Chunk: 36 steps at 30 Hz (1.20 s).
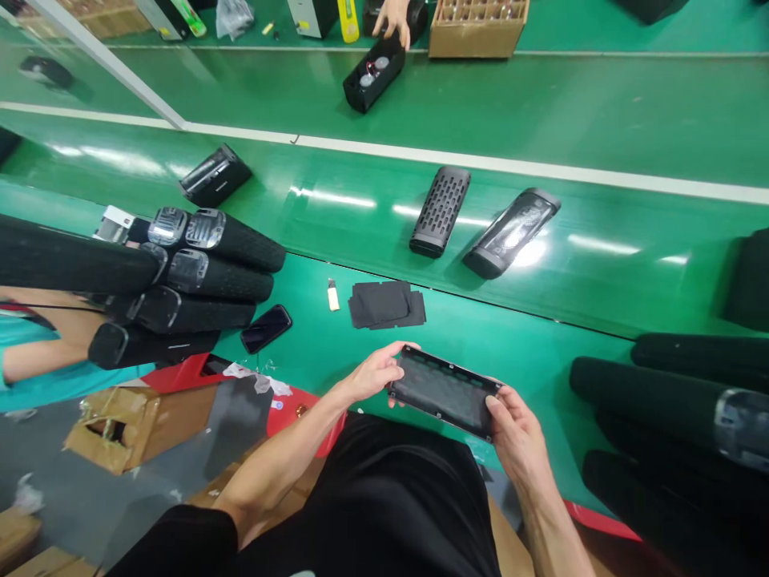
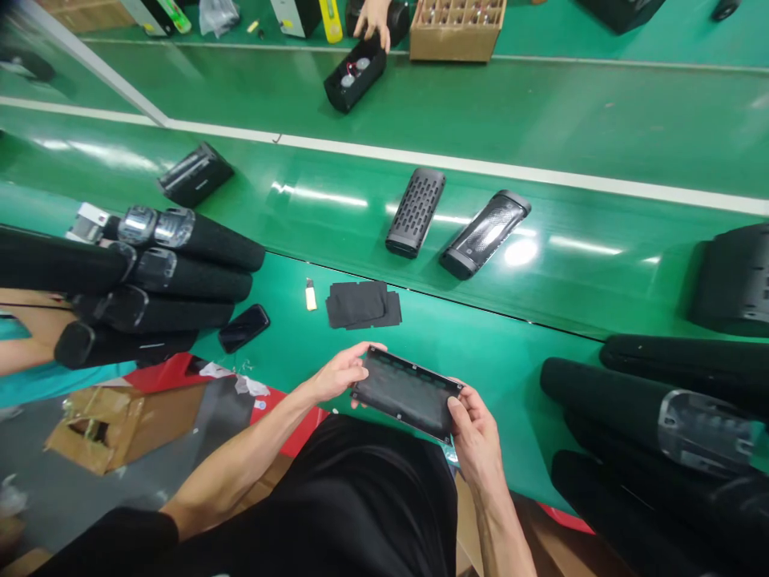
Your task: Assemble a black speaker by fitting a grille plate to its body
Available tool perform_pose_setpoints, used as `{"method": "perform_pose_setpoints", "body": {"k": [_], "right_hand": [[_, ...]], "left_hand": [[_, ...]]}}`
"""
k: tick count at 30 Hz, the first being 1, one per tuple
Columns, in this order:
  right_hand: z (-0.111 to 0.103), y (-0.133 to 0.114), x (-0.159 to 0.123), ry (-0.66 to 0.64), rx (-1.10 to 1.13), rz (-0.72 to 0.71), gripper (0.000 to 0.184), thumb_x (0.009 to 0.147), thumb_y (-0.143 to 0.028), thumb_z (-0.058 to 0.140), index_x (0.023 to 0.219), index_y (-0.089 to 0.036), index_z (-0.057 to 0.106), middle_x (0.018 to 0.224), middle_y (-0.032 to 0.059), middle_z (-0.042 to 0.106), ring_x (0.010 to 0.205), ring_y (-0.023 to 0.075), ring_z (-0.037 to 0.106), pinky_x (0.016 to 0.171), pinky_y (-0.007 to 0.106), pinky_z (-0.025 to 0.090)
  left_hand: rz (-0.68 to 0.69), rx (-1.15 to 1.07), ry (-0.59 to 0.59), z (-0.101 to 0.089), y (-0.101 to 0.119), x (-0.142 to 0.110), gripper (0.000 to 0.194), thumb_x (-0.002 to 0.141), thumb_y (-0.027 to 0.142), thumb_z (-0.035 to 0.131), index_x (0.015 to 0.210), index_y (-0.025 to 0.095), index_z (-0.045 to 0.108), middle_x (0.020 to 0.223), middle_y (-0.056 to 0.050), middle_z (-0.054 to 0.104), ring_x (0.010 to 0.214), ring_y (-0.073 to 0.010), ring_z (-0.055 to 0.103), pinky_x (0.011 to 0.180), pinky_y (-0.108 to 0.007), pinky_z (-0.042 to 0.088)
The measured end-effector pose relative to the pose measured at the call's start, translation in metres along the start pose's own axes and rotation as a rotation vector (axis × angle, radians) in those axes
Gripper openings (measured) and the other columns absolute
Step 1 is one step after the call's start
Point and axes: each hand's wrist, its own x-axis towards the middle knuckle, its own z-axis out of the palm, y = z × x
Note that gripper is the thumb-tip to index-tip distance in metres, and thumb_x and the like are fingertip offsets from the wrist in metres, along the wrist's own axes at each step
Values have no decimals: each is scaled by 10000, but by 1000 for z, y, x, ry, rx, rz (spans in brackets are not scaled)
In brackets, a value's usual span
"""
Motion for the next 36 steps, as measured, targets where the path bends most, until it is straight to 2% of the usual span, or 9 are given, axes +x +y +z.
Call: {"method": "perform_pose_setpoints", "body": {"k": [11, 16, 21, 24, 27, 29, 32, 34, 36], "right_hand": [[1, -1, 2, 10, 9, 26, 407, 657, -463, 965, 881, -257, 695, 752, -50, 614, 619, 112, 522, 575, 207, 479], [1, -9, 3, 63, 31, 58, 463, 645, -571, 936, 930, -256, 752, 856, 7, 726, 669, 173, 621, 600, 269, 527], [12, -37, 9, -93, -106, 77, 484, 695, -623, 881, 954, -229, 771, 796, 28, 716, 650, 205, 617, 571, 289, 502], [26, -58, 19, -253, -208, 98, 515, 743, -642, 845, 996, -200, 769, 823, 44, 718, 661, 190, 603, 581, 270, 474], [39, -79, 47, -389, -319, 106, 554, 781, -649, 811, 1069, -181, 746, 905, 71, 724, 721, 192, 625, 647, 285, 501], [47, -94, 80, -263, -387, -34, 655, 773, -680, 785, 1197, -188, 696, 1026, 91, 714, 819, 224, 659, 716, 333, 542], [66, -112, 143, 331, -539, -370, 946, 731, -660, 773, 1493, -184, 476, 1398, 185, 577, 1156, 326, 628, 969, 493, 532], [85, -118, 183, 584, -679, -403, 1145, 690, -599, 803, 1608, -129, 306, 1588, 278, 371, 1374, 406, 486, 1123, 580, 412], [105, -117, 213, 643, -765, -345, 1231, 673, -572, 813, 1652, -127, 216, 1650, 303, 246, 1450, 454, 402, 1166, 625, 346]], "left_hand": [[-24, -18, -1, -1, 1, 0, 679, 831, 225, 606, 1480, 165, 415, 656, -7, 712, 465, -172, 660, 393, -154, 396], [-61, -218, -18, -10, -5, 2, 606, 954, 638, 549, 1345, 178, 509, 752, -65, 735, 499, -198, 684, 405, -184, 399], [-255, -436, -256, -21, -7, 21, 879, 877, 917, 321, 1094, 134, 657, 829, -105, 746, 629, -210, 706, 553, -276, 527], [-369, -475, -428, -16, -3, 38, 873, 889, 886, 382, 1176, 120, 686, 958, -138, 774, 731, -233, 728, 660, -324, 564], [-499, -503, -643, -9, 4, 47, 861, 866, 858, 477, 1268, 121, 673, 1064, -181, 777, 886, -332, 757, 735, -420, 591], [-514, -557, -702, -8, 10, 48, 868, 855, 847, 501, 1288, 113, 667, 1084, -201, 775, 915, -370, 756, 758, -467, 594], [-377, -664, -614, -12, 16, 45, 850, 874, 799, 522, 1360, 109, 627, 1091, -199, 776, 893, -369, 755, 815, -506, 581], [-271, -710, -545, -15, 18, 44, 867, 881, 774, 533, 1419, 95, 583, 1129, -214, 765, 918, -376, 751, 870, -535, 560], [-173, -747, -480, -18, 21, 43, 878, 890, 750, 530, 1453, 77, 551, 1203, -242, 738, 954, -384, 745, 904, -550, 539]]}}
